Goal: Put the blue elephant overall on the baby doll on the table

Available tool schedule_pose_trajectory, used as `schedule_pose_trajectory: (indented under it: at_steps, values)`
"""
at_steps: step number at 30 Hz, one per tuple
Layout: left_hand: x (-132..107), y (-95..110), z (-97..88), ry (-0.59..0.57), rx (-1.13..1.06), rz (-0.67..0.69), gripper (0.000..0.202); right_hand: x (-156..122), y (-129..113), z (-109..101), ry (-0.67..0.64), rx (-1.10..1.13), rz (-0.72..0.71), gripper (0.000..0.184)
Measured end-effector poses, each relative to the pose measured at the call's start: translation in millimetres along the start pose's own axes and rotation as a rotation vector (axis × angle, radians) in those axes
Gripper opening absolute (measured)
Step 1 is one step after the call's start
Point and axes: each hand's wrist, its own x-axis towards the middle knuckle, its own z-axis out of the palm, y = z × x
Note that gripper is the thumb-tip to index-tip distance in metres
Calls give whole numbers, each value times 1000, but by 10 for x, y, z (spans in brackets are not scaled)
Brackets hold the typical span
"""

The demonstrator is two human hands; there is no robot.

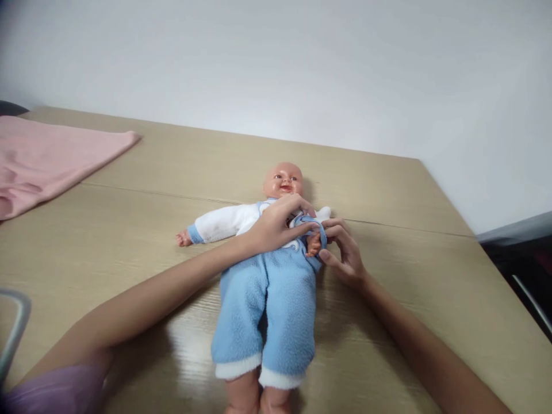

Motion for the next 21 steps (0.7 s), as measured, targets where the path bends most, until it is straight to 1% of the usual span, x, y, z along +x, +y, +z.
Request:
schedule_pose_trajectory:
  at_steps: [2, 4, 7, 9, 12, 14, 18, 21]
  values:
    - [-2, -2, 19, 12, 66, -30, 27, 13, -11, 77, 108, 55, 83, 25]
    - [0, 2, 27, -23, 151, -22, 29, 25, -8, 147, 183, 147, 173, 29]
    - [5, 5, 28, -92, 262, -24, 29, 26, 2, 212, 180, 230, 265, 29]
    - [4, -2, 29, -113, 309, -49, 29, 14, 0, 223, 209, 167, 250, 27]
    - [-2, -17, 38, -112, 345, -68, 31, -10, -20, 169, 270, -19, 148, 20]
    - [-3, -21, 44, -120, 358, -67, 32, -31, -43, 82, 246, -141, 102, 16]
    - [6, -2, 44, -165, 377, -67, 30, -112, -95, -92, 158, -359, 35, 21]
    - [8, 11, 39, -180, 369, -70, 30, -200, -97, -93, 150, -351, 91, 27]
